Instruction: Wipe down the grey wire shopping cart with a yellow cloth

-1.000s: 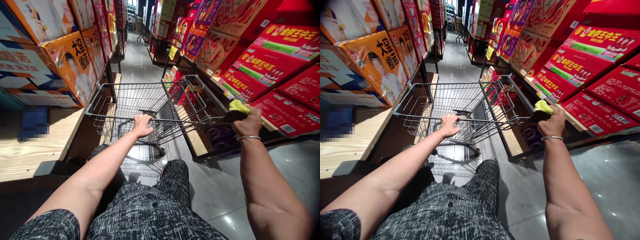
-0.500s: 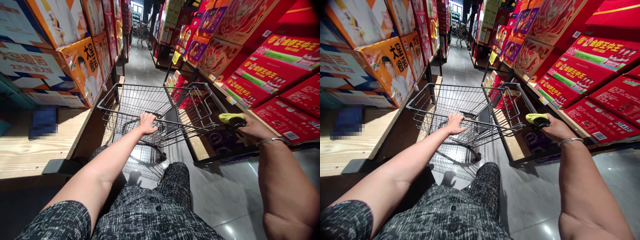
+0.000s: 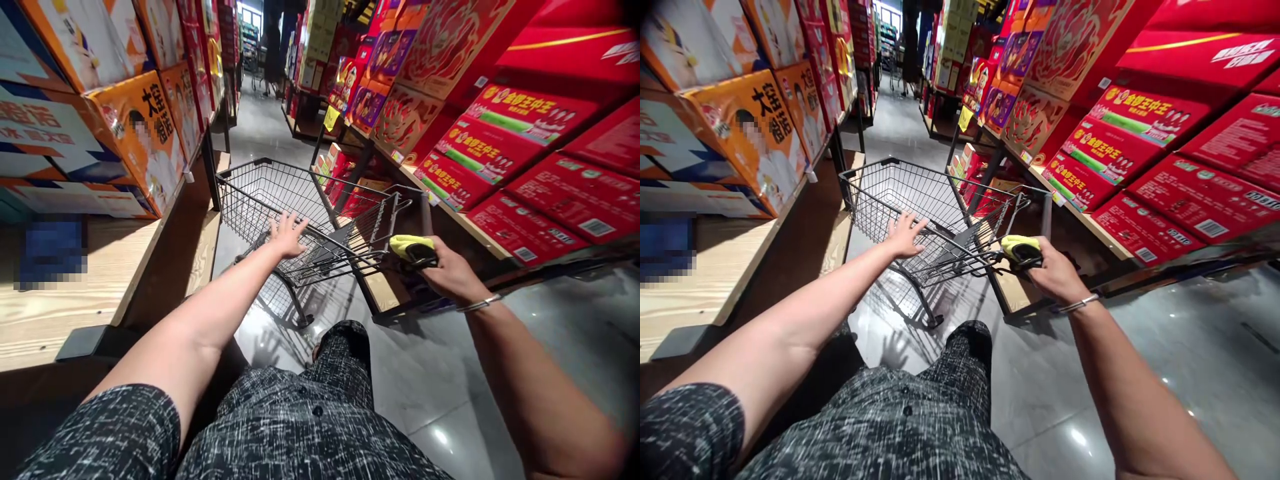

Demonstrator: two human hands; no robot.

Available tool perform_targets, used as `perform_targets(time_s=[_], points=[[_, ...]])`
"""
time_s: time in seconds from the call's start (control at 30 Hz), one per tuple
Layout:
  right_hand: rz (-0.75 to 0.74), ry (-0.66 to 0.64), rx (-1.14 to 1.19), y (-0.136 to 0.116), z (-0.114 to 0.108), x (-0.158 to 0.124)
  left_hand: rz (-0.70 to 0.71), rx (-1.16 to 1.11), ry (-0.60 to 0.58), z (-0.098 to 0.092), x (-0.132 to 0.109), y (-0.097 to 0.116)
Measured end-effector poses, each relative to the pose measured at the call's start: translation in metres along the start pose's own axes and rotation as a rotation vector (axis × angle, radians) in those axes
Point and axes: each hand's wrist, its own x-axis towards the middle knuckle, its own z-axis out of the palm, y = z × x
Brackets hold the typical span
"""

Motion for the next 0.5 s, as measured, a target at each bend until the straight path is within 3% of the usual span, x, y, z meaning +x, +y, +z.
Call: perform_targets(time_s=[0.13,0.23,0.3,0.4,0.5], points=[[-0.117,0.136,0.108,-0.032,0.03,-0.017,0.367,-0.202,-0.056,0.006,-0.019,0.035],[-0.175,0.225,0.157,-0.049,0.046,-0.025,0.513,-0.302,-0.105,0.012,-0.027,0.051],[-0.233,0.21,0.244,-0.056,0.052,-0.025,0.504,-0.332,-0.086,0.016,-0.028,0.052],[-0.349,0.088,0.361,-0.06,0.053,-0.012,0.422,-0.374,-0.013,0.023,-0.024,0.044],[-0.496,0.025,0.26,-0.058,0.049,0.015,0.373,-0.401,0.066,0.026,-0.017,0.033]])
